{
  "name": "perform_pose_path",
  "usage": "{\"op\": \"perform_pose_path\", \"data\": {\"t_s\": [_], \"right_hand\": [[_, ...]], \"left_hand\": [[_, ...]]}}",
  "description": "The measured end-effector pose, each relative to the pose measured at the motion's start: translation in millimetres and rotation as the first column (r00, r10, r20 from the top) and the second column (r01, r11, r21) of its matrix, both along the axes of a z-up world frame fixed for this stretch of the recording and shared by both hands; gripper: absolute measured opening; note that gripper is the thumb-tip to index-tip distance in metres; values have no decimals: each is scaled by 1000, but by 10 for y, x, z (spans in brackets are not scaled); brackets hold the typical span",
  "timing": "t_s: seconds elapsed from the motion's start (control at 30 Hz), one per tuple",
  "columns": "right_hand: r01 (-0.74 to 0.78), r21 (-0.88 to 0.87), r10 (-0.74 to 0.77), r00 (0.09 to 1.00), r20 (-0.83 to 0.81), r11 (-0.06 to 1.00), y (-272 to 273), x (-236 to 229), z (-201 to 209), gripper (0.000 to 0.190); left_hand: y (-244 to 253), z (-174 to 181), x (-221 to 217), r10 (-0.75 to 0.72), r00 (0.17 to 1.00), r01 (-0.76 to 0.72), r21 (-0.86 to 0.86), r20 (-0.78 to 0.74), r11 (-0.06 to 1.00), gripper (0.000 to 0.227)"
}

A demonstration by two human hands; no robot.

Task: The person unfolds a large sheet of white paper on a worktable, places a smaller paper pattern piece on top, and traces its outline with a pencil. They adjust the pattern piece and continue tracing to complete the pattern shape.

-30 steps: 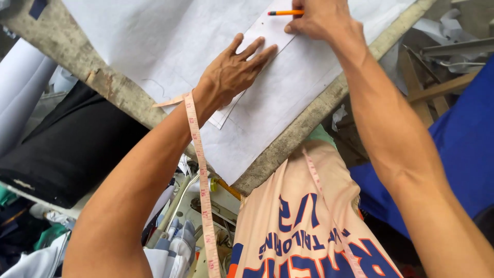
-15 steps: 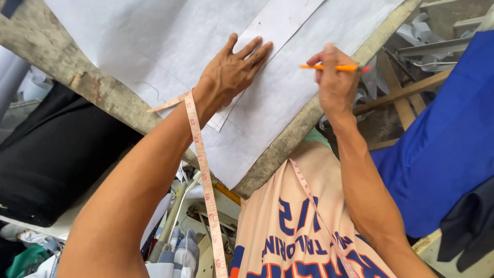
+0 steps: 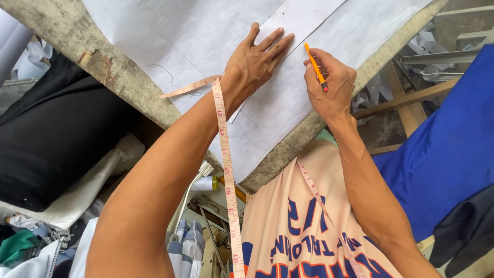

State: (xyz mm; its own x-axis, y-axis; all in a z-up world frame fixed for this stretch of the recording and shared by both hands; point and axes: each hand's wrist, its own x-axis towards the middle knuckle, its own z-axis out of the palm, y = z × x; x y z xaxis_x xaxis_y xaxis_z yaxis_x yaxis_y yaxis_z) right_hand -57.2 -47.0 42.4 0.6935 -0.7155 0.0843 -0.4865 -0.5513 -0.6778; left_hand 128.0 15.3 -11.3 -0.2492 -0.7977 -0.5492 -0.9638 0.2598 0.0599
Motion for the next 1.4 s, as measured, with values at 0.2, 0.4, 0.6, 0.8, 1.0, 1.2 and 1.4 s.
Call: {"op": "perform_pose_path", "data": {"t_s": [0.2,0.4,0.6,0.8,1.0,1.2,1.4], "right_hand": [[-73,-170,71,997,-18,983,-51,95,-90,29],[-168,-265,120,975,-189,949,344,314,-49,1],[-348,-245,282,921,-268,905,1159,211,-140,27],[-591,384,685,708,-175,709,1533,88,342,13],[-338,211,350,936,-21,917,623,-29,394,38],[-146,-283,105,982,-157,948,-110,-166,35,34],[-135,-262,67,965,-254,956,-160,5,-99,34]], "left_hand": [[-15,-55,-5,11,1000,-11,-4,4,1000,89],[-11,-37,62,30,996,-28,22,-79,999,88],[-37,-63,63,1,996,-2,-12,-90,1000,82],[-39,-45,61,50,992,-54,-36,-114,998,75],[-17,101,108,18,996,-15,39,-83,999,81],[12,303,88,-32,997,37,67,-71,997,128],[-9,299,143,-13,997,23,135,-74,991,110]]}}
